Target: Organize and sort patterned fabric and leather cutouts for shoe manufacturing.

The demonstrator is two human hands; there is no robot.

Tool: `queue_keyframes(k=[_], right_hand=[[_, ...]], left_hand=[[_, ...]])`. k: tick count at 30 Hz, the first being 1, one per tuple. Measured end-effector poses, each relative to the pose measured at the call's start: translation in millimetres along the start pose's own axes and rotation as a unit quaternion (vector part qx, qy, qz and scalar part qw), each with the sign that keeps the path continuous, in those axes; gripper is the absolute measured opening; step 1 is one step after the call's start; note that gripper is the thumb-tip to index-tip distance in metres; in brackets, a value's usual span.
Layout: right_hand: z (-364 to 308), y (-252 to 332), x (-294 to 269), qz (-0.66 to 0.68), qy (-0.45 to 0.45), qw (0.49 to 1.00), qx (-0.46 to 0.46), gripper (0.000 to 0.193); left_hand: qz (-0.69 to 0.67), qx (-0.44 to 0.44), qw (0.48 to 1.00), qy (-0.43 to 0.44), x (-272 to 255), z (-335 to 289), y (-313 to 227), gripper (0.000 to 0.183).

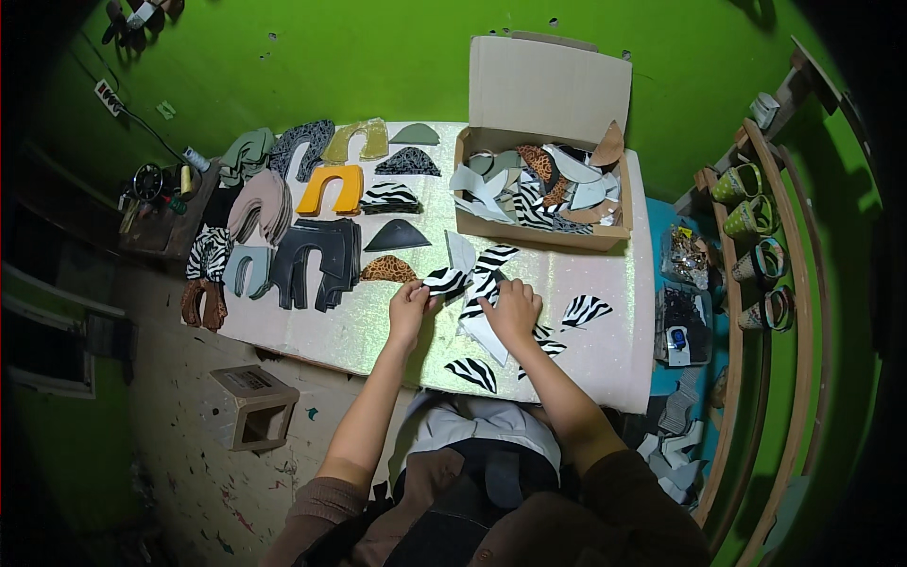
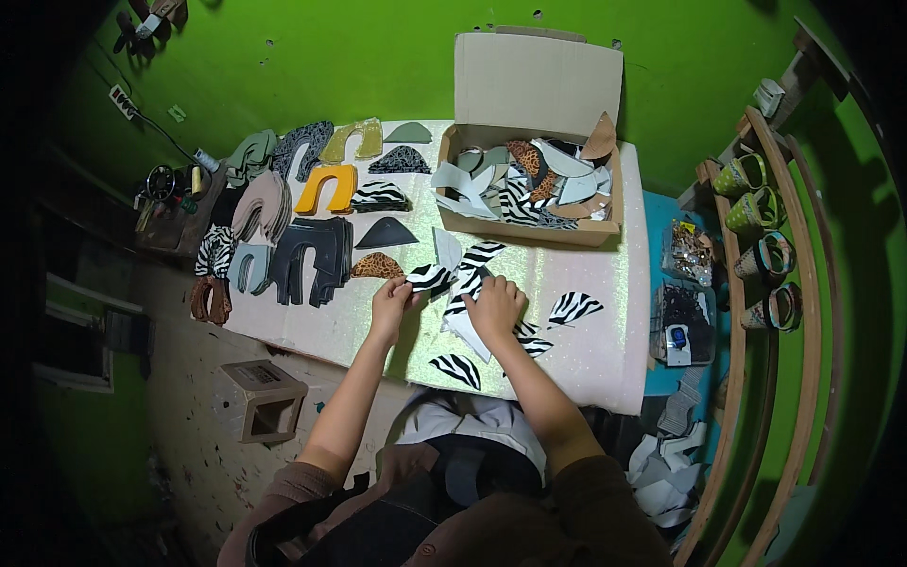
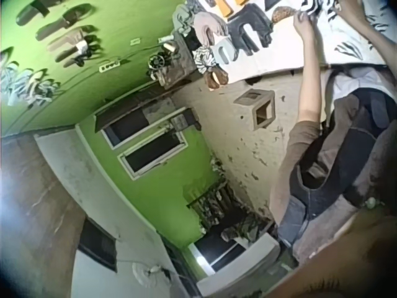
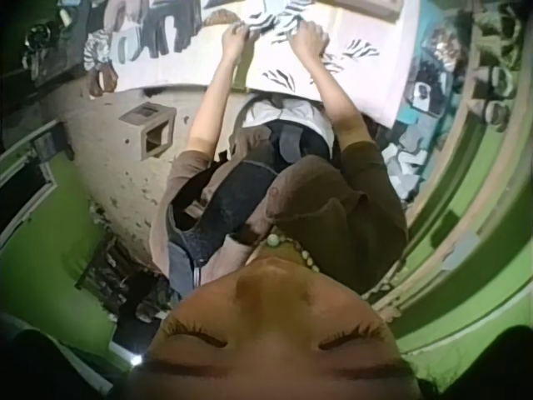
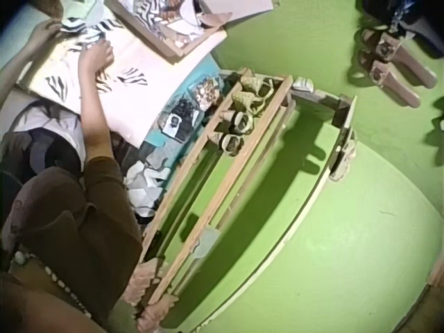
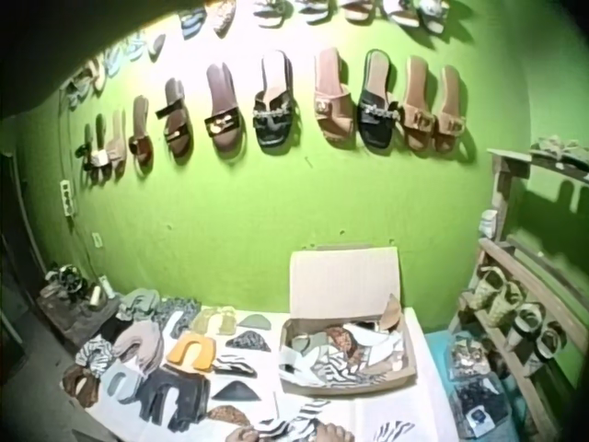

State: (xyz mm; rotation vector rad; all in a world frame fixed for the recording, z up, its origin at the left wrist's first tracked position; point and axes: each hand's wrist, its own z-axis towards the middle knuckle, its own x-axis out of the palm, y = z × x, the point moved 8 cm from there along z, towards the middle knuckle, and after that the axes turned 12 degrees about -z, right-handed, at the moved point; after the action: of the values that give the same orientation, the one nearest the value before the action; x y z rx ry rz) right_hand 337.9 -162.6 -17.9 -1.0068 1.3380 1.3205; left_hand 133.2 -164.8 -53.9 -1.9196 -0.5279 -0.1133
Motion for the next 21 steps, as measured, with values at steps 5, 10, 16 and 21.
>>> queue_keyframes(k=[5,10,16,21], right_hand=[[14,4,6,0.065,0.032,0.997,0.037,0.024],[35,19,-20,0.281,0.032,0.958,-0.044,0.015],[42,72,-23,0.315,0.085,0.927,-0.185,0.016],[50,88,-14,0.336,0.070,0.928,-0.143,0.018]], left_hand=[[0.008,-0.006,1.000,0.003,-14,9,-6,0.026],[0.013,-0.064,0.997,0.028,-15,14,-11,0.025],[-0.028,-0.146,0.977,0.154,11,11,-16,0.029],[-0.059,-0.160,0.968,0.186,14,17,-23,0.032]])
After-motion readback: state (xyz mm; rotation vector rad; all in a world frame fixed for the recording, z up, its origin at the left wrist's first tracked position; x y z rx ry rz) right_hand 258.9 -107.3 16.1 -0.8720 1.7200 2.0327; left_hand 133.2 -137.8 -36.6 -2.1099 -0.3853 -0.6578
